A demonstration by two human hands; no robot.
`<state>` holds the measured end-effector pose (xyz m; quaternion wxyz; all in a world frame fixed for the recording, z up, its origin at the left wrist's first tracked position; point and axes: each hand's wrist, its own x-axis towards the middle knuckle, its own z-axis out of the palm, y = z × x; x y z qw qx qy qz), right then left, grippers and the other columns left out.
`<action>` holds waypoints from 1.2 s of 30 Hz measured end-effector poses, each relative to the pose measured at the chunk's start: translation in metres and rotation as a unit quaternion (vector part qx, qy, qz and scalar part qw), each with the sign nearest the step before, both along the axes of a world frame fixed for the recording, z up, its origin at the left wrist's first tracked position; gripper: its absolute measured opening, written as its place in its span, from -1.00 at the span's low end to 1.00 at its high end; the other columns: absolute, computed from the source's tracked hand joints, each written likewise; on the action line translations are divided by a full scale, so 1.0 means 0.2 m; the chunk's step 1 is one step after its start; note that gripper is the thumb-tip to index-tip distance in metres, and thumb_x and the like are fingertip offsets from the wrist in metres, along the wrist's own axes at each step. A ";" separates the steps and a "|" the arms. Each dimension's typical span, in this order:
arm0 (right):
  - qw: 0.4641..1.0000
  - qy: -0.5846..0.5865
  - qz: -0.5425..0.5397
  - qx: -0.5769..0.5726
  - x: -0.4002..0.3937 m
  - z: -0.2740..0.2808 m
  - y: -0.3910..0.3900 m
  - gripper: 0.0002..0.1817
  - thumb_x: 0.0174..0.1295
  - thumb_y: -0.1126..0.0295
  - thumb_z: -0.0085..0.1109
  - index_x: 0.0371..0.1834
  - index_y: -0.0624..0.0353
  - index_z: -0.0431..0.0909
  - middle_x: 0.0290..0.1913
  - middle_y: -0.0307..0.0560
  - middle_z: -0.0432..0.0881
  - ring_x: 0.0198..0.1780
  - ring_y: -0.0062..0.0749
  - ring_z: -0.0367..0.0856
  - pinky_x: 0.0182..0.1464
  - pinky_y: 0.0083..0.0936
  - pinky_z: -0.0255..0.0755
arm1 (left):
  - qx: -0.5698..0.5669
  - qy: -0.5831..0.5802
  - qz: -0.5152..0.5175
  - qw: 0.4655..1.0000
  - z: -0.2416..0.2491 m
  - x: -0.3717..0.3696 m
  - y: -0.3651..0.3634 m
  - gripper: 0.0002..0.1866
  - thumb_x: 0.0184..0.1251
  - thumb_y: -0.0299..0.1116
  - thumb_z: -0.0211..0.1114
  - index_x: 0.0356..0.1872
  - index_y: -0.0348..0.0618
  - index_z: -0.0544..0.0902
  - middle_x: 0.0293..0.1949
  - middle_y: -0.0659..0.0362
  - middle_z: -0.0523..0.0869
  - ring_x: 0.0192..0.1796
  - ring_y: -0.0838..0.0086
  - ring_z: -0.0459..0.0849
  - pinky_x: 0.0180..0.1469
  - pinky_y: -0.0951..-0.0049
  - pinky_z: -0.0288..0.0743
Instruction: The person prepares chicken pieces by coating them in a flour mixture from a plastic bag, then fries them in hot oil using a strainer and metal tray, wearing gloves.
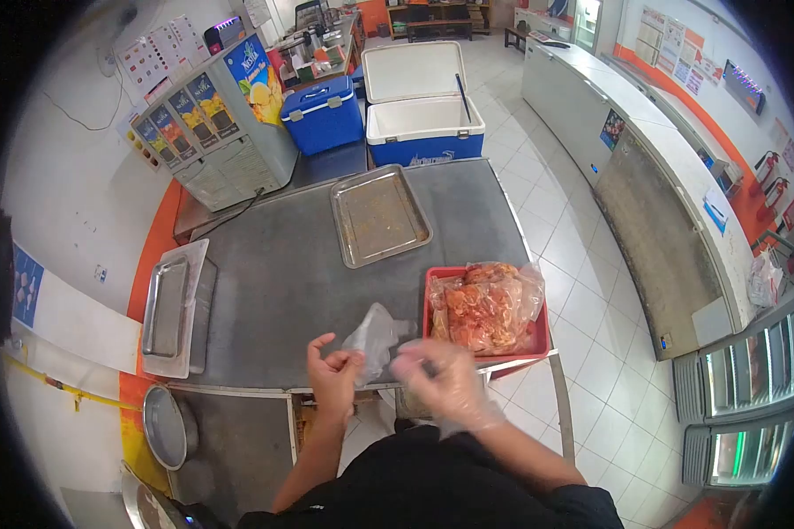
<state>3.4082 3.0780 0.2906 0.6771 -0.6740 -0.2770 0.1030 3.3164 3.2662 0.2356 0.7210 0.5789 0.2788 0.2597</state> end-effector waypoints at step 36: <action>0.956 0.087 0.086 -0.266 -0.14 -0.53 0.18 -0.73 0.28 0.22 0.38 -0.19 0.23 0.71 -0.39 -0.04 0.71 -0.32 -0.37 0.66 -0.12 -0.35 0.54 | 0.444 0.197 -0.162 0.859 -0.34 -0.29 -0.03 -0.74 0.41 -0.56 0.11 -0.07 -0.22 0.77 -0.20 -0.05 0.81 -0.12 0.06 0.80 0.01 0.23 0.63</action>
